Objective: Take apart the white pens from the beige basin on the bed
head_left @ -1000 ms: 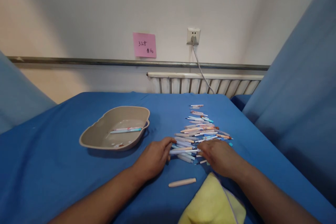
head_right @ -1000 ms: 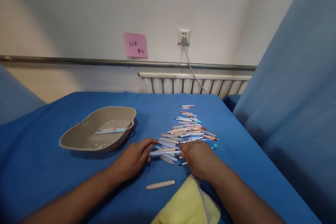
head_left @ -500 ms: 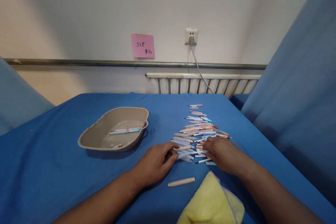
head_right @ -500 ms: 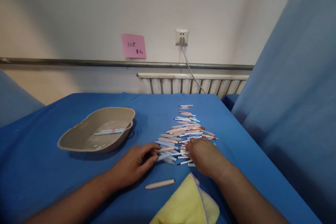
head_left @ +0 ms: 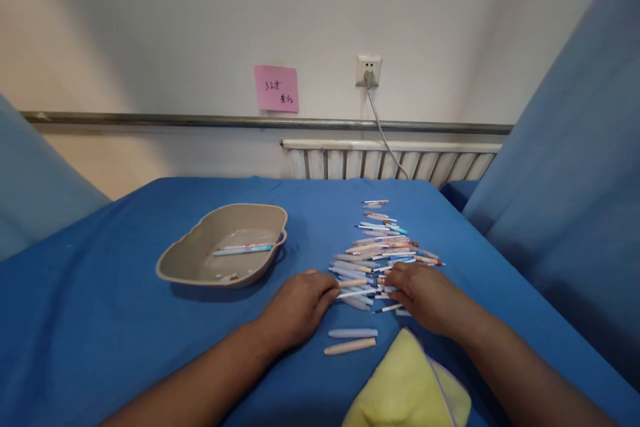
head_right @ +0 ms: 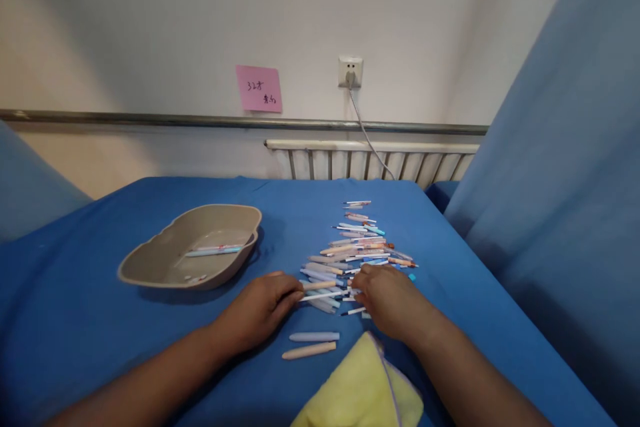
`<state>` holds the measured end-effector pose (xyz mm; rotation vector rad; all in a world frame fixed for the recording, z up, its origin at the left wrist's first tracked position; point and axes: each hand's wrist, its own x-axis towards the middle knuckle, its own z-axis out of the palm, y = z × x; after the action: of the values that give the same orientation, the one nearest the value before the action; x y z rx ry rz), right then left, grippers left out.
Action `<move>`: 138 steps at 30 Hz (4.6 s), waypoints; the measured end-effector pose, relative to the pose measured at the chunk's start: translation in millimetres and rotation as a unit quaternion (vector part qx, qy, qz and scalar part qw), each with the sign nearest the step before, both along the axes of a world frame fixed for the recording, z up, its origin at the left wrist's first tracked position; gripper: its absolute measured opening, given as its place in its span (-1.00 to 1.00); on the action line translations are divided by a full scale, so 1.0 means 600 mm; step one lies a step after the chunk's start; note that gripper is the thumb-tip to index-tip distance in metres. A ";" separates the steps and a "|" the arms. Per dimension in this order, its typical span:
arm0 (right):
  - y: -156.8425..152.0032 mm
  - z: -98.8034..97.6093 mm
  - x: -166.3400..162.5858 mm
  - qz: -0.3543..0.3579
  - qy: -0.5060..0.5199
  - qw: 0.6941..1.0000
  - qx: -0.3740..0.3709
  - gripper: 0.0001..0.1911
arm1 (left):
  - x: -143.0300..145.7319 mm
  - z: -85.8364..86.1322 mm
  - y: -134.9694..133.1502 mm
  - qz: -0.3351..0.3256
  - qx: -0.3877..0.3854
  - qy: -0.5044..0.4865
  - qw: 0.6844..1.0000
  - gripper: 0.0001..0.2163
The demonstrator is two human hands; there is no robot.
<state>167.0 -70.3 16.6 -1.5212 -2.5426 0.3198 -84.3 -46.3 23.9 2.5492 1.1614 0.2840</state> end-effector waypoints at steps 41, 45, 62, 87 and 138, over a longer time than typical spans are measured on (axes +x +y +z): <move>-0.010 -0.042 -0.022 0.042 0.116 0.992 -0.034 -0.78 | -0.231 0.047 0.149 0.180 0.067 0.322 0.927 -0.79; -0.009 -0.037 -0.019 0.039 0.116 0.992 -0.020 -0.80 | -0.232 0.058 0.146 0.197 0.071 0.306 0.929 -0.79; -0.014 0.011 -0.045 0.004 0.095 0.973 0.212 -0.59 | 0.044 0.038 -0.014 0.008 0.130 -0.045 0.990 -0.90; 0.004 -0.011 -0.036 0.052 -0.013 0.994 0.095 -0.84 | 0.027 -0.001 0.002 0.043 -0.079 -0.020 0.996 -0.70; 0.003 0.014 0.001 -0.010 -0.025 0.999 0.031 -0.80 | 0.007 -0.009 0.025 0.038 -0.072 -0.074 0.994 -0.67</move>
<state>167.3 -68.4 25.2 -1.5510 -2.5478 0.1996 -79.9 -31.3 18.5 2.3223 1.1794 0.3864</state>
